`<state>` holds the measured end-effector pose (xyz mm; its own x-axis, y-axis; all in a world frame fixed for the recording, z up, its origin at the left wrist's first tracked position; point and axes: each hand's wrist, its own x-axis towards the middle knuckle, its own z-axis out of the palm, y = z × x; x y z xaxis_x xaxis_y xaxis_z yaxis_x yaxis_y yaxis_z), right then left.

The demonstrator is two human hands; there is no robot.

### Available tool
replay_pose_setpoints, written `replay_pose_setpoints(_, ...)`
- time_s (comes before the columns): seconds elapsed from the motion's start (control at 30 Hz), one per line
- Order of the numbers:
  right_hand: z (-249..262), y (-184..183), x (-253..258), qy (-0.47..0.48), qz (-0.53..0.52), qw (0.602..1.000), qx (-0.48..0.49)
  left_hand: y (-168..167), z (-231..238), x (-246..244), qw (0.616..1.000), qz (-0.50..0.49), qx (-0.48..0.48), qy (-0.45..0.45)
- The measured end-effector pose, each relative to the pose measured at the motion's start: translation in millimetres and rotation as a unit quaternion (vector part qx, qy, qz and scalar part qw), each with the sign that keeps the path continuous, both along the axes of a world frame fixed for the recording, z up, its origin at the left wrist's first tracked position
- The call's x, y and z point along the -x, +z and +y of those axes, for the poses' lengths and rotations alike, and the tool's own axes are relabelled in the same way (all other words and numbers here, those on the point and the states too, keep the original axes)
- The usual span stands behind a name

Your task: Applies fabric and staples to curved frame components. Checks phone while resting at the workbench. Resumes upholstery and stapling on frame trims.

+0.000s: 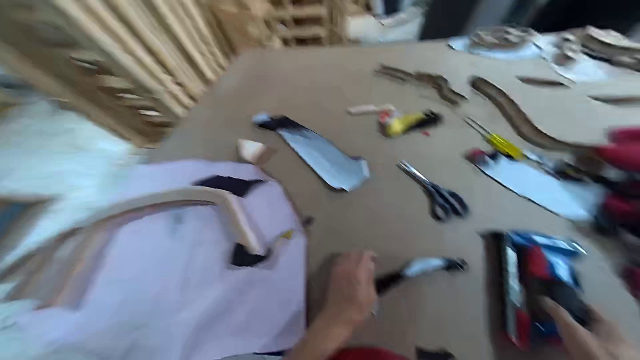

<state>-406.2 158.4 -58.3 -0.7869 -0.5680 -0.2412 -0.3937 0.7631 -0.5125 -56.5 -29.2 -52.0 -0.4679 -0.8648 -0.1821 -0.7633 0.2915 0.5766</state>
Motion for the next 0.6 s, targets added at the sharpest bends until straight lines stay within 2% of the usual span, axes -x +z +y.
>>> replay_pose_setpoints(0.13,19.4,35.1,-43.7,0.029,0.158,0.986,0.047,-17.8,4.8,-16.5,0.997,0.073,0.027,0.025)
replay_pose_setpoints(0.23,12.0,43.0,-82.0,0.144,0.163,0.973,0.082,-25.0,17.7,-23.4,0.995,0.083,0.058,-0.012)
replay_pose_setpoints(0.37,-46.3,11.4,-126.6,0.313,0.162,0.93,0.105,-32.6,34.4,-18.2,0.983,0.081,0.147,-0.072)
replay_pose_setpoints(0.5,-104.9,-36.2,-124.4,0.428,0.192,0.876,0.114,-39.0,39.8,-9.5,0.977,0.032,0.191,-0.085)
replay_pose_setpoints(0.6,-129.4,-20.5,-104.5,0.5,0.159,0.848,0.079,-36.0,33.2,-10.5,0.978,0.004,0.193,-0.077)
